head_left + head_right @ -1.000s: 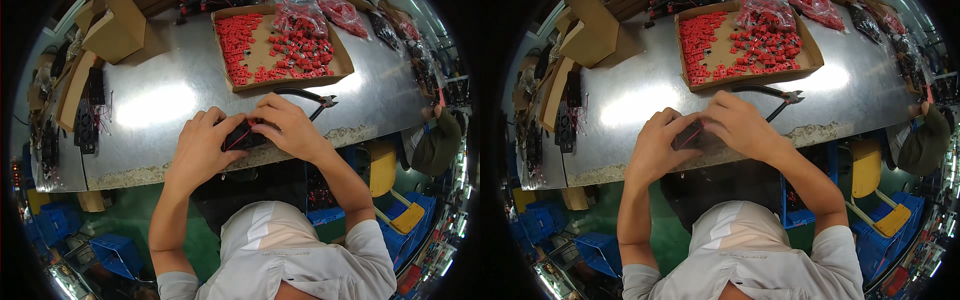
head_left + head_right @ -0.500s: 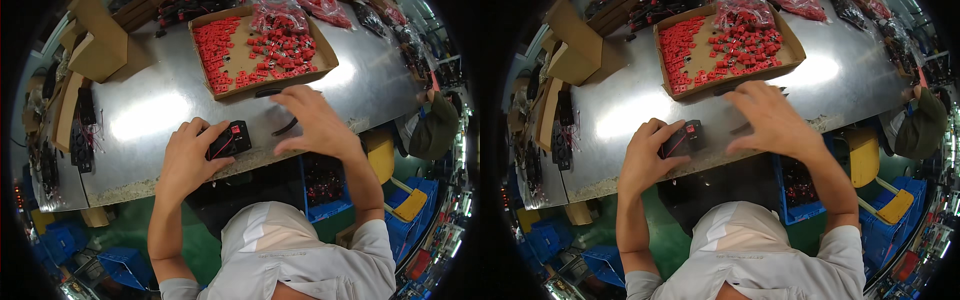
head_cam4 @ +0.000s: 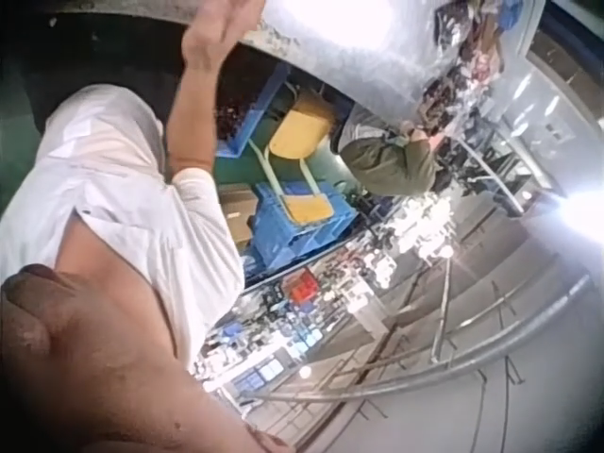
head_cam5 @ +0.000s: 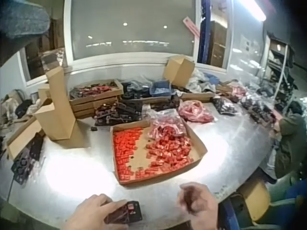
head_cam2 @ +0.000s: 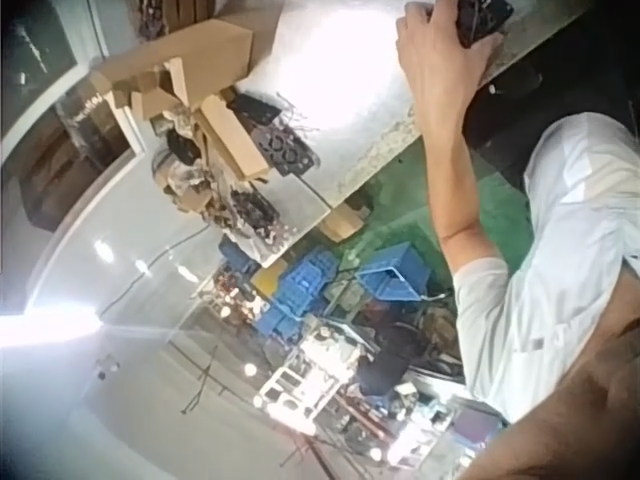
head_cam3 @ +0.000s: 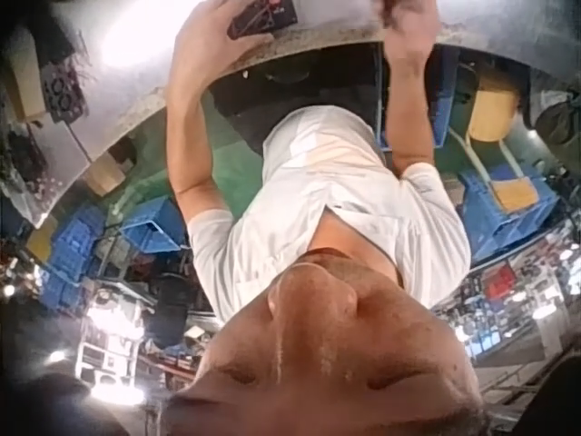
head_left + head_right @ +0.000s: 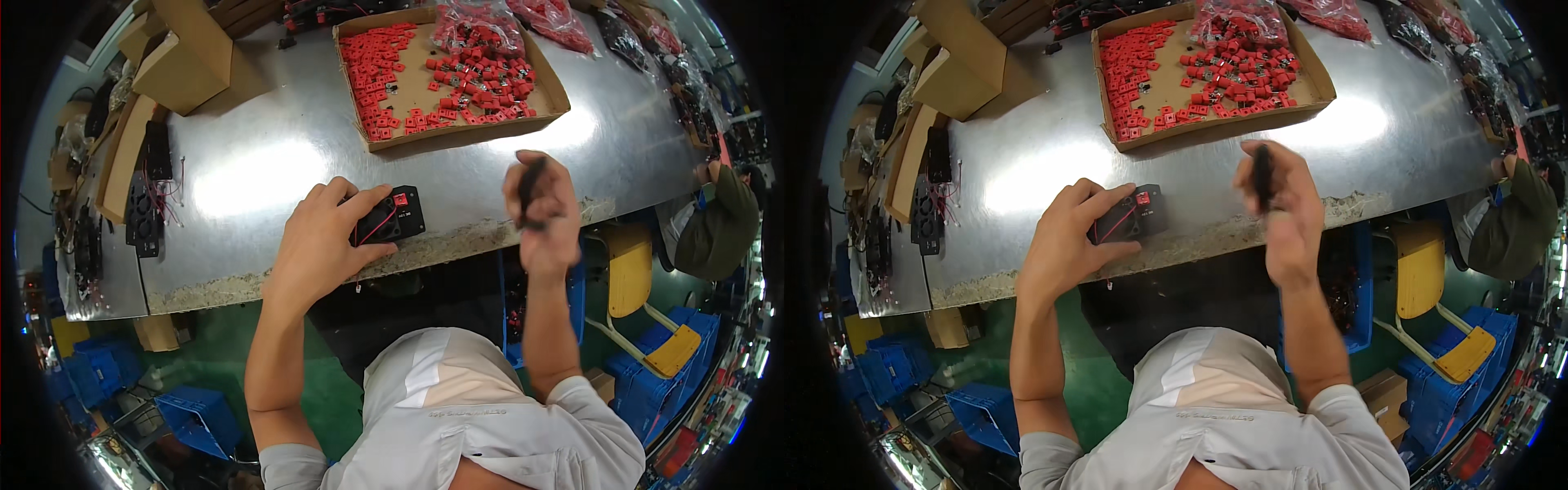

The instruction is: Assembling small electronic fans by attaching wires and components at a production workbench.

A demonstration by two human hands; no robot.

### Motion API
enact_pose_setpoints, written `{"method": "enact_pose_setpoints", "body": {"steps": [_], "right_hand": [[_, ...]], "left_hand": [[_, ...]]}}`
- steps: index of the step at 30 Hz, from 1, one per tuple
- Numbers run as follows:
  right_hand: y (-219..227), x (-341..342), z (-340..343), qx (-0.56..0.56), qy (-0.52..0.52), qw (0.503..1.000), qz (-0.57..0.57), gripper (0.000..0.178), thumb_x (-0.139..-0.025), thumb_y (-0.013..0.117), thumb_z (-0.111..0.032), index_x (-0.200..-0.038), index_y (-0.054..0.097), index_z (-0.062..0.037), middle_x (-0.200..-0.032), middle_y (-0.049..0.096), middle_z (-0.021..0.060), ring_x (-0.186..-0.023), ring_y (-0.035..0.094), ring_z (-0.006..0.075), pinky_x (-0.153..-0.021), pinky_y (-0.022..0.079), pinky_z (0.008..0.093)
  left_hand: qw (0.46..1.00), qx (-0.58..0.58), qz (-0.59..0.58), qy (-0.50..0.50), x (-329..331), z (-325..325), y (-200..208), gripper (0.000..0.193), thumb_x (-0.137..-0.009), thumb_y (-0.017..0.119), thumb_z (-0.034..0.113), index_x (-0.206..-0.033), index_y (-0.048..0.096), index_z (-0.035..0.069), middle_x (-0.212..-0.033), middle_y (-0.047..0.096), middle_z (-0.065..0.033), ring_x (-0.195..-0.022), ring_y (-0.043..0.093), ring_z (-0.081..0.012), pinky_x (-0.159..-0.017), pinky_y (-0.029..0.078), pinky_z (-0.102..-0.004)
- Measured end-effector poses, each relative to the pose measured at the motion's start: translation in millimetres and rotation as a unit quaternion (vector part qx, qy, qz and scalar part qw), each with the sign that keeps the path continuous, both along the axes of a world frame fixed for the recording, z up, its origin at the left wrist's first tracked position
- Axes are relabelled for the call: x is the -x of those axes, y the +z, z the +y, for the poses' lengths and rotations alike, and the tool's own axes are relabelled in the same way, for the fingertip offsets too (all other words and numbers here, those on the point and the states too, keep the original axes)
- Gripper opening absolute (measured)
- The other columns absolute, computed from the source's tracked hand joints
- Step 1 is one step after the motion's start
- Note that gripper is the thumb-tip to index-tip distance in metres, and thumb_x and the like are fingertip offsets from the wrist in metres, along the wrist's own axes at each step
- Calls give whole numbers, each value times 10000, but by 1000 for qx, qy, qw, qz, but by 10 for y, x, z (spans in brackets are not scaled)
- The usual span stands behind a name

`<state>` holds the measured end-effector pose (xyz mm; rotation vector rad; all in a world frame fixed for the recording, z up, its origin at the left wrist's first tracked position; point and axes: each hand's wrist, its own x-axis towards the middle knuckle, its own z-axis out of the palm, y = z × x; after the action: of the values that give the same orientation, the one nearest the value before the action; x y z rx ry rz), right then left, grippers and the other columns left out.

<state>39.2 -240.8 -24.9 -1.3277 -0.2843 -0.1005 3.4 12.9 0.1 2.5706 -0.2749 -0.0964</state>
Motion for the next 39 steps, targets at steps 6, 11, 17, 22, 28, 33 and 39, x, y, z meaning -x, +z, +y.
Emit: {"method": "enact_pose_setpoints", "body": {"steps": [6, 11, 17, 22, 28, 33, 39], "right_hand": [[141, -53, 372, -218, 93, 963, 131, 1008, -824, 347, -860, -1261, 488, 37, -802, 501, 67, -603, 438, 161, -565, 365, 311], [371, -433, 473, -333, 205, 914, 107, 828, -874, 291, -780, -1120, 573, -41, -792, 481, 70, -606, 390, 181, -582, 316, 332], [286, -421, 756, -236, 222, 944, 59, 792, -856, 284, -782, -982, 540, -43, -714, 451, 79, -556, 351, 167, -545, 302, 318], [274, -417, 808, -190, 227, 954, 48, 806, -847, 285, -797, -963, 527, -37, -710, 447, 87, -548, 341, 167, -534, 302, 311], [291, -410, 820, -151, 202, 967, 45, 787, -859, 283, -772, -962, 524, -29, -700, 442, 86, -558, 341, 166, -527, 297, 312], [272, -400, 886, -138, 220, 965, 43, 792, -853, 292, -774, -963, 521, -24, -717, 444, 83, -558, 334, 166, -531, 300, 309], [303, -400, 843, -222, 235, 946, 15, 792, -867, 282, -770, -972, 517, -21, -754, 475, 107, -564, 364, 176, -535, 311, 324]], "left_hand": [[1000, 5, 4, -9, -16, -8, 38, 614, -672, 846, 261, -1241, 644, 150, -988, 584, -94, -912, 556, -294, -811, 485, -402], [1000, 13, 9, 4, -3, -44, 38, 614, -663, 849, 251, -1233, 647, 147, -970, 582, -103, -872, 580, -305, -779, 493, -408], [999, 35, -11, 0, 8, -28, 5, 605, -666, 842, 252, -1227, 647, 134, -929, 577, -121, -790, 615, -340, -714, 506, -429], [999, 33, -6, -1, 3, -17, 5, 606, -662, 838, 257, -1225, 650, 138, -922, 571, -119, -796, 610, -339, -717, 501, -429], [1000, 18, -12, 0, -1, -21, -1, 608, -652, 840, 262, -1217, 653, 137, -920, 564, -116, -806, 602, -336, -716, 490, -430], [999, 28, -18, -6, 12, -6, -26, 607, -654, 839, 261, -1217, 651, 135, -919, 561, -114, -803, 599, -336, -717, 491, -432], [999, 27, -17, 0, 14, -1, -24, 608, -660, 836, 264, -1225, 651, 140, -918, 562, -110, -804, 601, -332, -722, 493, -431]]}}
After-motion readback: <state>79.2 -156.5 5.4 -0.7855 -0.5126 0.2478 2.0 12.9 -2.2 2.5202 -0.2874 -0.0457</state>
